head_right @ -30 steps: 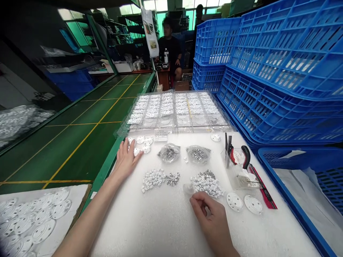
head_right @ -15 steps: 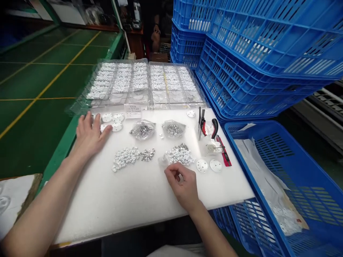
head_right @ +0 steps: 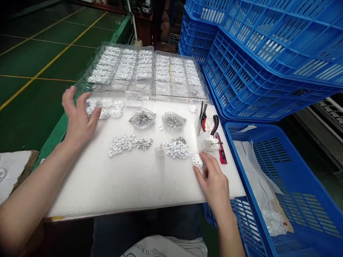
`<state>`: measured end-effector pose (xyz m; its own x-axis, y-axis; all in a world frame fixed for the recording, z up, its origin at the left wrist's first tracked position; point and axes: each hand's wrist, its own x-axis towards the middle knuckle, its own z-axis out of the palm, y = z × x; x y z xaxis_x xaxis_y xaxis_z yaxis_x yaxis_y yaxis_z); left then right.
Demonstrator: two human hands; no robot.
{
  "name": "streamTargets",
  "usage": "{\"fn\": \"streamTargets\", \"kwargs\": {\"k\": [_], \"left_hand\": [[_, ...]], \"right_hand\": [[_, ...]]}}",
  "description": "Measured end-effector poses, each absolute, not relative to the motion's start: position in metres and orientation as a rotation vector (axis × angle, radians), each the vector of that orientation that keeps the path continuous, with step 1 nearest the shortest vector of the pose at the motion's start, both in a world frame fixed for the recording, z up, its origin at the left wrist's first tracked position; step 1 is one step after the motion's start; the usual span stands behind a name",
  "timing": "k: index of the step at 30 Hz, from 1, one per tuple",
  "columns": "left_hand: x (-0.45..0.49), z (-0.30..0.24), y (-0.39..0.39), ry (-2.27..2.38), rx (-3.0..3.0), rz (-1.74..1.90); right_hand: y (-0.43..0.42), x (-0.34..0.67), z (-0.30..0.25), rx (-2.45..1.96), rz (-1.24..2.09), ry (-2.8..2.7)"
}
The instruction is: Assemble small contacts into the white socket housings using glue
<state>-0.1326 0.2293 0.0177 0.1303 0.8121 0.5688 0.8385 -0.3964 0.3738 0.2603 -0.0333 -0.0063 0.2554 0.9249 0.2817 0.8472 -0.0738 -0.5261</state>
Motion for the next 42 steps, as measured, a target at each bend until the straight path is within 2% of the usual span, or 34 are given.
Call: {"fn": "streamTargets", "kwargs": {"k": [4, 10, 15, 17, 20, 24, 28, 30, 34, 36, 42], "left_hand": [[-0.11, 0.038, 0.199, -1.639, -2.333, -1.126], [-0.047, 0.049, 0.094, -1.408, -2.471, -1.337], [0.003, 0.044, 0.034, -0.697, -2.922, -1.137], [0.012, 0.043, 0.03, -0.554, -2.949, -1.118], [0.012, 0.04, 0.032, -0.671, -3.004, -1.29], [0.005, 0.034, 0.028, -1.048, -3.162, -1.715], [0.005, 0.029, 0.019, -1.275, -3.185, -1.997], [0.005, 0.027, 0.017, -1.288, -3.128, -1.99], [0.003, 0.022, 0.014, -1.211, -3.084, -1.642], [0.002, 0.019, 0.012, -1.268, -3.09, -1.604], [-0.002, 0.016, 0.023, -1.547, -3.067, -1.811]], "right_hand": [[-0.03, 0.262, -0.013, -1.98, 0.226, -1.595], [-0.045, 0.25, 0.0, -1.791, 0.494, -1.325], [-0.046, 0.21, 0.019, -1.549, 0.679, -1.478], [-0.042, 0.196, 0.023, -1.448, 0.727, -1.535], [-0.038, 0.183, 0.024, -1.314, 0.762, -1.528], [-0.037, 0.177, 0.019, -1.159, 0.843, -1.459], [-0.036, 0.173, 0.015, -1.165, 0.75, -1.431], [-0.035, 0.172, 0.014, -1.188, 0.632, -1.463], [-0.031, 0.172, 0.013, -1.269, 0.265, -1.566], [-0.029, 0.171, 0.014, -1.288, 0.14, -1.644], [-0.025, 0.173, 0.017, -1.206, 0.192, -1.815]]}}
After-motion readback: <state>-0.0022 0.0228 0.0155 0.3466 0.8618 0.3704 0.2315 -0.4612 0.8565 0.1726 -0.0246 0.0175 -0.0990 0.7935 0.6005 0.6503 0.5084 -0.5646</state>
